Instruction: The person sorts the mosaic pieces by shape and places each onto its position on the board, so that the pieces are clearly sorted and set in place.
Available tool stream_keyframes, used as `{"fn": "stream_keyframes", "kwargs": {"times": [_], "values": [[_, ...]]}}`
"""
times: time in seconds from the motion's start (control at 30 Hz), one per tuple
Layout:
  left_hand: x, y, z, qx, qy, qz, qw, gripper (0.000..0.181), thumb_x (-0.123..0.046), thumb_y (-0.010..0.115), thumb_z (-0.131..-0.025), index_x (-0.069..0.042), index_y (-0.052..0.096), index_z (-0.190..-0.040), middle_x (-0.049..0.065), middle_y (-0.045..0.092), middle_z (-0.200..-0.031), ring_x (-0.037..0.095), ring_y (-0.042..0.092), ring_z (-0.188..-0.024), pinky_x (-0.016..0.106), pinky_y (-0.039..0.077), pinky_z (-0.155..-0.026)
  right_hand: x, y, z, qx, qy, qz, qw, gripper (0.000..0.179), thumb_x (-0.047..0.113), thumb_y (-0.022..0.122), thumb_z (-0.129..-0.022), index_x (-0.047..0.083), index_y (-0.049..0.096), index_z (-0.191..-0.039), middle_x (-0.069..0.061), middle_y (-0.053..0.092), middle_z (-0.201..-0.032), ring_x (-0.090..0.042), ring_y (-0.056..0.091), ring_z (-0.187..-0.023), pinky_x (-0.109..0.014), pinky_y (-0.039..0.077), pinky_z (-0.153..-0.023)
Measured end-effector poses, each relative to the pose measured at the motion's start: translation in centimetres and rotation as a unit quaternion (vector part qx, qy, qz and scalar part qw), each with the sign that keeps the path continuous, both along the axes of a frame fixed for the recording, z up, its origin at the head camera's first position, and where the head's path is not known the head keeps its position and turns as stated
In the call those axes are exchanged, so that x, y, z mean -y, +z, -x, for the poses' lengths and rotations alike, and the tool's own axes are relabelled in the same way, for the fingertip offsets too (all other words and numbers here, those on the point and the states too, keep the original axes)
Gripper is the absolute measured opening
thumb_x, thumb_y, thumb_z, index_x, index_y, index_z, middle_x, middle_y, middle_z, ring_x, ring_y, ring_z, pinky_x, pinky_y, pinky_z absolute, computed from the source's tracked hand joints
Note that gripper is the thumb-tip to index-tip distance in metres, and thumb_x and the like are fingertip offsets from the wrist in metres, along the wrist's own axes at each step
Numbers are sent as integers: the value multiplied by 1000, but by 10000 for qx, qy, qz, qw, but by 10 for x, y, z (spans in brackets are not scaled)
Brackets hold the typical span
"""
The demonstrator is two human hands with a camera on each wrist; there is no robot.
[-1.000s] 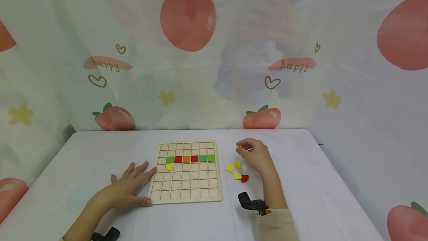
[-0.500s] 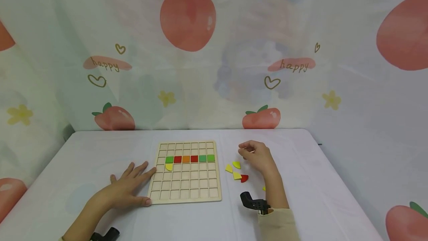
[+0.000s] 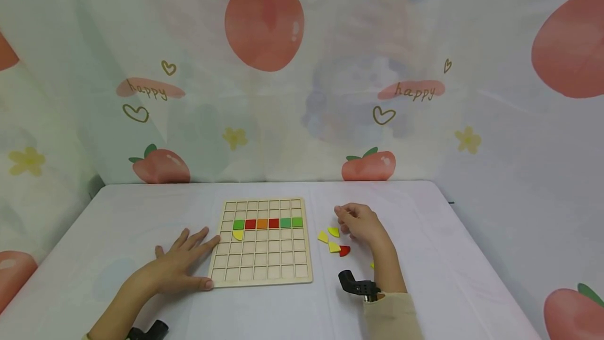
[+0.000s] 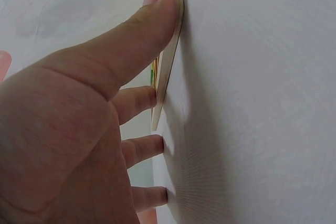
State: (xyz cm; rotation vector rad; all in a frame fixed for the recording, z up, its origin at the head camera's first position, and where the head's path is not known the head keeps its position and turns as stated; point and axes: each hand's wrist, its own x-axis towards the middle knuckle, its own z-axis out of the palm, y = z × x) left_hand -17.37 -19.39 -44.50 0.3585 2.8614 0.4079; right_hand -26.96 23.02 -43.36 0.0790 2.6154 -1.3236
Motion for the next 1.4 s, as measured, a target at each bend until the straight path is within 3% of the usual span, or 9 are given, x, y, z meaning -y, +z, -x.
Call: {"fn": "stream_keyframes", "kwargs": {"times": [0.27,0.5,0.97,1.4], "values": [[0,0,0,-3,-3,13,10000,103,-71,75,-68,-30,38,-155,12,25,-164,57,12,-147,92,9,-88,4,1,-3,119,80,-502,9986,35,29,68,-95,9,66,-124,-9,69,-105,-22,63,-85,-31,53,-75],[1,0,0,34,31,-9,10000,103,-71,75,-67,-30,38,-154,11,25,-164,56,12,-147,92,9,-88,9,-1,-3,58,-11,-693,9976,33,21,71,-92,7,67,-122,-9,67,-100,-21,60,-82,-28,52,-70],[-1,0,1,19,59,-5,10000,104,-70,77,-67,-30,38,-154,11,25,-164,55,12,-147,92,8,-89,17,-4,-5,-262,19,-1406,9897,26,19,75,-88,7,72,-111,-6,65,-93,-22,57,-86,-33,49,-72],[-1,-2,1,38,75,-40,10000,104,-69,77,-67,-29,39,-154,11,26,-164,55,12,-147,92,7,-89,20,-6,-6,-367,-1,-1486,9882,15,20,73,-88,9,72,-98,-4,67,-90,-21,58,-84,-34,50,-72]]}}
